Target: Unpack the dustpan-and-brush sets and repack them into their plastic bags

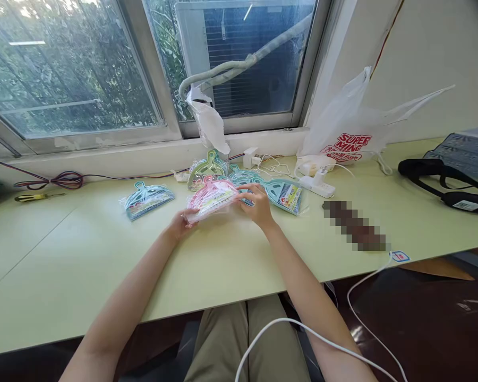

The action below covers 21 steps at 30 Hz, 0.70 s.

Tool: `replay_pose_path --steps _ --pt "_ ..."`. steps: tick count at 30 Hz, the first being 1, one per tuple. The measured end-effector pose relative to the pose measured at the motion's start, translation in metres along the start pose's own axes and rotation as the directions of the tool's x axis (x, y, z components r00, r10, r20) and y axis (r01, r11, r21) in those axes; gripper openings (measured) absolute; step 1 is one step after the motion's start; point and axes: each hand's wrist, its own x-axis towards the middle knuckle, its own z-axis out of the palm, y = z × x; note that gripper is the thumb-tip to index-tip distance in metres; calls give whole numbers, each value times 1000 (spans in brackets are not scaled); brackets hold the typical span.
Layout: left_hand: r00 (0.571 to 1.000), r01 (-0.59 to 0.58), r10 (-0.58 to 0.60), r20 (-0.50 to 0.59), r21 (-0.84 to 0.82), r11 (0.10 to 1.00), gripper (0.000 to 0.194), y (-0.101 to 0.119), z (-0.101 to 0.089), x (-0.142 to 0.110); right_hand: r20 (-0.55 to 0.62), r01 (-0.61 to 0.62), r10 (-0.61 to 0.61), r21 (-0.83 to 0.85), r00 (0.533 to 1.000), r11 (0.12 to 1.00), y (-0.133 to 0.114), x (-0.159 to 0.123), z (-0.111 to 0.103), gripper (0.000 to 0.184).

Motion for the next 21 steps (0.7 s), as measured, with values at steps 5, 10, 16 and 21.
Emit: replay_pose_path --steps 5,10,16,21 --pt "998 9 -17 59 130 991 9 -2 -6 3 30 -45 42 107 999 993 -6 -4 6 11" --pt "994 18 -41 103 209 978 12 -4 -6 2 7 -19 19 3 1000 1000 -9 -11 8 14" --pt "981 -69 34 189 183 981 23 -10 -6 -1 -24 -99 100 33 995 995 -3 -11 7 17" --pt "970 -70 -5 243 300 951 35 -12 -5 -1 -105 -131 138 75 985 989 -3 -11 6 15"
